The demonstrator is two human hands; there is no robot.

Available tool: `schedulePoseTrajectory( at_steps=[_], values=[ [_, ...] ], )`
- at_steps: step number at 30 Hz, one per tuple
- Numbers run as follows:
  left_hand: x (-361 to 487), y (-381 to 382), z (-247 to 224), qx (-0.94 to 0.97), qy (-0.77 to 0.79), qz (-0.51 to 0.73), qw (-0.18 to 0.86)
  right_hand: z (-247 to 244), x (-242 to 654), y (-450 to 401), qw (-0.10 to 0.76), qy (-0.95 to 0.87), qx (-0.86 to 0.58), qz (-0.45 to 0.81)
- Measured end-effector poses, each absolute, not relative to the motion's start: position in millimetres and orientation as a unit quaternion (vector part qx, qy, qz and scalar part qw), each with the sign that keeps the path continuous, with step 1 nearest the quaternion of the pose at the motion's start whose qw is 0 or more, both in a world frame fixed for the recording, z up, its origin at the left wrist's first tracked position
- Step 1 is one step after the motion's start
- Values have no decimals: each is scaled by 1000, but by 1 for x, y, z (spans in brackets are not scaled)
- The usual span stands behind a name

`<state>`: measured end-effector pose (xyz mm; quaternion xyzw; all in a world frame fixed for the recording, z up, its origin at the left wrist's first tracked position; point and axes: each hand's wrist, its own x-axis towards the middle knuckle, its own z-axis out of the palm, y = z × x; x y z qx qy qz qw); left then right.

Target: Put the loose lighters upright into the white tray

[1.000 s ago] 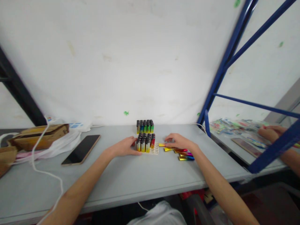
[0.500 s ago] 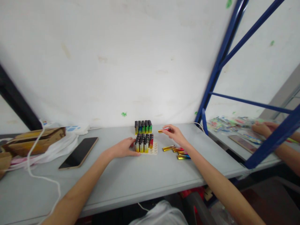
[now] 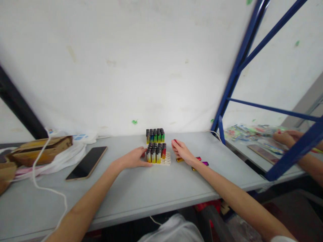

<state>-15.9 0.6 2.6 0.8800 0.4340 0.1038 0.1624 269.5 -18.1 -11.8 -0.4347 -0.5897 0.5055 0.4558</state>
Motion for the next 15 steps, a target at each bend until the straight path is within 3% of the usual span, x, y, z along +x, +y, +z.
schedulePoseTrajectory(
  at_steps=[7, 15],
  values=[
    [-14, -1, 4, 878, 437, 111, 162, -22, 267, -15, 454, -665, -514, 295],
    [-14, -2, 5, 878, 440, 102, 159, -23, 264, -17, 456, -704, -492, 234]
  ],
)
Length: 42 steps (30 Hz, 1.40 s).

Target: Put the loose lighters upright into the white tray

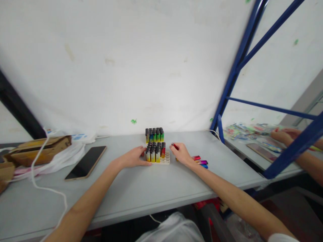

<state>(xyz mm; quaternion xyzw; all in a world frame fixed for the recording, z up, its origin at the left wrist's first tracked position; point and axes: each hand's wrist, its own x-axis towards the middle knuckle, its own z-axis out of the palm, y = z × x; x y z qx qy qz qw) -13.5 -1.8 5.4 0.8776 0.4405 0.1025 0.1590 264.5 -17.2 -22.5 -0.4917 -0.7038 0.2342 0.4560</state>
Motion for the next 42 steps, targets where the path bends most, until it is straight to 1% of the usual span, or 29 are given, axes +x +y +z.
schedulePoseTrajectory(
  at_steps=[5, 13, 22, 26, 29, 32, 34, 36, 40, 42],
  values=[
    [-14, -1, 4, 881, 436, 96, 156, -16, 264, -22, 457, -720, -475, 217],
    [-14, 0, 4, 880, 436, 97, 161, -18, 266, -21, 451, -708, -498, 217],
    [-14, 1, 4, 882, 431, 106, 157, -4, 267, -33, 446, -751, -460, 157],
    [-14, 0, 5, 881, 431, 107, 160, -1, 268, -37, 424, -791, -421, 132],
    [-14, -1, 5, 881, 433, 107, 159, -1, 271, -36, 390, -828, -391, 93],
    [-14, 0, 5, 881, 433, 103, 161, -2, 272, -36, 332, -848, -396, 112],
    [-14, 0, 5, 881, 433, 102, 163, -3, 272, -35, 314, -849, -403, 134],
    [-14, -1, 5, 880, 434, 101, 164, -5, 271, -35, 322, -845, -404, 138],
    [-14, -2, 6, 877, 438, 102, 166, -7, 269, -33, 366, -820, -419, 135],
    [-14, -2, 5, 877, 437, 105, 171, -8, 268, -32, 368, -818, -419, 141]
  ],
)
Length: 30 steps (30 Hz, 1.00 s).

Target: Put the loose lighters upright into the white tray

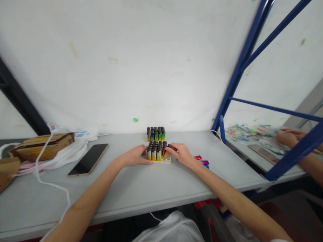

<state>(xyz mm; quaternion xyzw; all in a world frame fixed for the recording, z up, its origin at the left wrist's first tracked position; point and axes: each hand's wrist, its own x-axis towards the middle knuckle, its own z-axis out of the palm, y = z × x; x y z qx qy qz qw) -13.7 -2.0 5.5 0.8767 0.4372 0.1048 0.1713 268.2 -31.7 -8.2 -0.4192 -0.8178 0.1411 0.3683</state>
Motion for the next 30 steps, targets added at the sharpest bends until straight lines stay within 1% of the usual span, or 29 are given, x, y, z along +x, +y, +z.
schedulePoseTrajectory(
  at_steps=[7, 13, 16, 21, 23, 25, 28, 30],
  values=[
    [-15, -1, 4, 880, 427, 105, 181, -11, 267, -30, 341, -845, -382, 152],
    [-14, 0, 4, 879, 432, 101, 174, -14, 266, -27, 331, -850, -385, 138],
    [-14, -1, 5, 878, 435, 106, 167, -16, 266, -25, 311, -863, -377, 128],
    [-14, -2, 5, 875, 438, 112, 172, -15, 265, -25, 259, -859, -436, 73],
    [-14, -2, 5, 875, 439, 111, 171, -9, 267, -27, 248, -861, -437, 82],
    [-14, -1, 4, 876, 439, 109, 169, -2, 275, -28, 269, -859, -424, 102],
    [-14, -1, 4, 880, 432, 106, 168, 9, 293, -27, 353, -832, -418, 96],
    [-14, 0, 3, 880, 431, 105, 168, 15, 307, -24, 394, -806, -433, 85]
  ],
)
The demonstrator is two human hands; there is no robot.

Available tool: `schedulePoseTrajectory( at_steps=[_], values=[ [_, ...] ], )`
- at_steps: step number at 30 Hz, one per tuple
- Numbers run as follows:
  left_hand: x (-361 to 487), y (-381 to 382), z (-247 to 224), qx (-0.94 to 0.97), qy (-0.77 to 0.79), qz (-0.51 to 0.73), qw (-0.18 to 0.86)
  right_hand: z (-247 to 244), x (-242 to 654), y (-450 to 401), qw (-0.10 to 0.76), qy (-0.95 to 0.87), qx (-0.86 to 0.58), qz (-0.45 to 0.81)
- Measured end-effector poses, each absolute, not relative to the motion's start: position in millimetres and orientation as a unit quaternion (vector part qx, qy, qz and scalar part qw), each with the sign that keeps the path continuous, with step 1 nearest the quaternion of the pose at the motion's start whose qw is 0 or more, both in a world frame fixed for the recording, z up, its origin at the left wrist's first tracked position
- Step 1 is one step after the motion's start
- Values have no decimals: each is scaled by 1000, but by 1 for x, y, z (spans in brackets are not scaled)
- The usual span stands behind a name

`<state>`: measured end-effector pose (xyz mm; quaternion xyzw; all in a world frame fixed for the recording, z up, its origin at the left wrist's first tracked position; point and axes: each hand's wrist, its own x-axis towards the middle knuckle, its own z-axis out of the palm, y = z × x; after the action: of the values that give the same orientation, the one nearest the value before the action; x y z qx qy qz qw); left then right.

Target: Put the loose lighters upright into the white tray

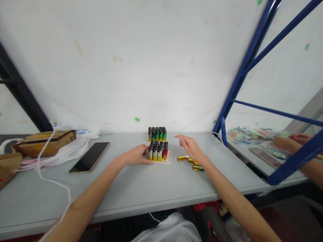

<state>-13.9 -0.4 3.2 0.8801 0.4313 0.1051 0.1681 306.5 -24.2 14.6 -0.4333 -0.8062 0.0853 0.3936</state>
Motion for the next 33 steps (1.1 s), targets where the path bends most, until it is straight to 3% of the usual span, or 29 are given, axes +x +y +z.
schedulePoseTrajectory(
  at_steps=[8, 16, 18, 25, 33],
  values=[
    [-13, -1, 5, 875, 436, 115, 179, 33, 338, -29, 456, -771, -443, 38],
    [-12, -3, 7, 875, 437, 117, 173, 9, 365, -60, 418, -781, -457, 84],
    [-12, -3, 7, 876, 436, 115, 173, -3, 370, -67, 383, -788, -476, 76],
    [-14, -1, 5, 878, 430, 120, 175, -35, 357, -73, 130, -857, -497, 45],
    [-14, 0, 4, 876, 438, 106, 171, -33, 330, -9, 70, -845, -522, 89]
  ],
)
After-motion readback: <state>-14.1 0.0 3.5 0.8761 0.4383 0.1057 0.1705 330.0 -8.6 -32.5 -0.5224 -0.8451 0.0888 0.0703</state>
